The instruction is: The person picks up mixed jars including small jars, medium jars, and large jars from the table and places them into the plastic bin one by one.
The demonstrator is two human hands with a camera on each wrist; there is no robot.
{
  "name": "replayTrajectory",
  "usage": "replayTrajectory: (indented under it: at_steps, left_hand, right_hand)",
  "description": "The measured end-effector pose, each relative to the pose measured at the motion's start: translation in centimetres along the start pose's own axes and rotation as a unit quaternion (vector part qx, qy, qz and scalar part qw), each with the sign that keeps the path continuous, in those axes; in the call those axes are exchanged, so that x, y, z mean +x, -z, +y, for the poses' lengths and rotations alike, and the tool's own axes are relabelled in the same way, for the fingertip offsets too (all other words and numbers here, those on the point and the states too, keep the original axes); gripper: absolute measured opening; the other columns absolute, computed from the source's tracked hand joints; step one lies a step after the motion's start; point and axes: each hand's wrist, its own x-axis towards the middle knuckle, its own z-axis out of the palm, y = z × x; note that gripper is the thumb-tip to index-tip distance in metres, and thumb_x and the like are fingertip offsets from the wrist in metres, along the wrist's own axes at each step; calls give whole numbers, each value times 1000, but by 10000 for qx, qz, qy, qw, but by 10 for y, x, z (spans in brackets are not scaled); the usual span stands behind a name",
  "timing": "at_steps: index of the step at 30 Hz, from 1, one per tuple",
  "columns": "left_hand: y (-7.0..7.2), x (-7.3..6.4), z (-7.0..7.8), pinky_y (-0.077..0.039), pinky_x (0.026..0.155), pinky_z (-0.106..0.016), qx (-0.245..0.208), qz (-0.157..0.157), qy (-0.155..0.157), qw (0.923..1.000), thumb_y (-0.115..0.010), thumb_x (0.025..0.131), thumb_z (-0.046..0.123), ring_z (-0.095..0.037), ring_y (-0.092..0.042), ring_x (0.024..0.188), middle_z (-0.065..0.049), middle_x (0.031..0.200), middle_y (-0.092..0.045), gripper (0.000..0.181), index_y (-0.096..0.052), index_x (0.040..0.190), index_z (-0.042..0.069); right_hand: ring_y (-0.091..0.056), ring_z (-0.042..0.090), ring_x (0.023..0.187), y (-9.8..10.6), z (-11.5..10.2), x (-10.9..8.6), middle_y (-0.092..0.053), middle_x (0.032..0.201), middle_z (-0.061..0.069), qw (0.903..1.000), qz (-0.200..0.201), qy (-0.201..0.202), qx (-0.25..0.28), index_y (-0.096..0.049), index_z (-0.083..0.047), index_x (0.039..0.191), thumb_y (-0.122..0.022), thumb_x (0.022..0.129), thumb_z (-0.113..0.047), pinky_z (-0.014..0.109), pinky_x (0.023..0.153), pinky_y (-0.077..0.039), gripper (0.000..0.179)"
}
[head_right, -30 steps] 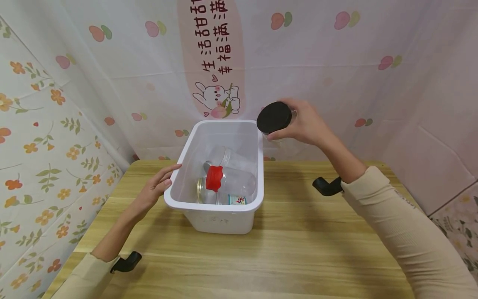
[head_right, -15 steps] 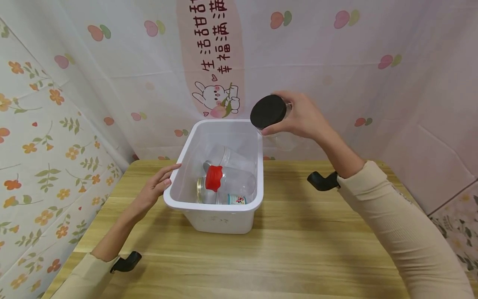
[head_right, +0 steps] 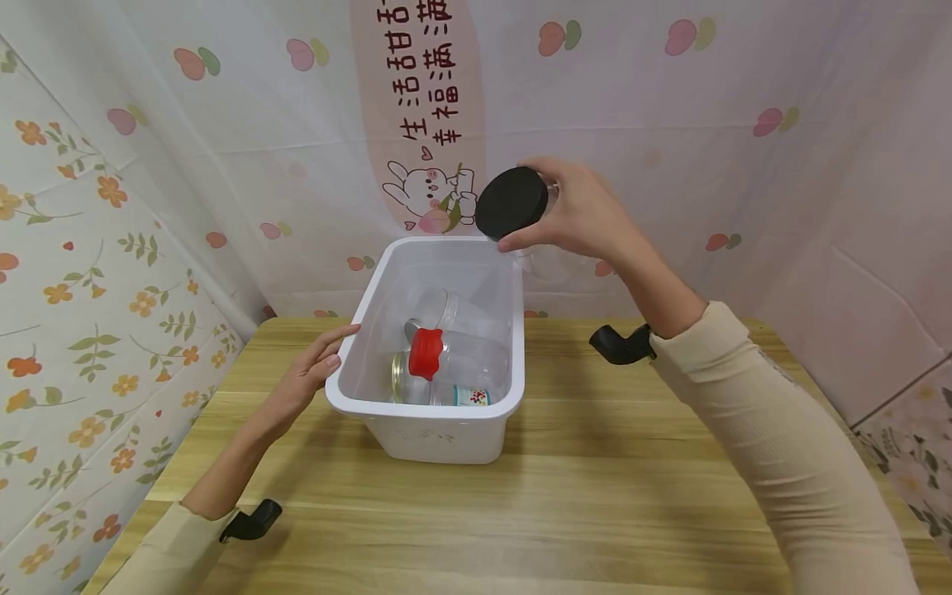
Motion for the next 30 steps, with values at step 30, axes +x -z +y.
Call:
replayTrajectory:
  at_steps: [30]
  left_hand:
    - [-2,-1,0,-36,101,-60,59,17,43,10000,-44,105,14,-39,-46,132,-23,149,-47,46,-42,151,8]
  right_hand:
    - [-56,19,114,-21,-42,18,-63,128,-5,9980,-215,123,583,-58,-20,142,-96,70,-33,48,95,-45,83]
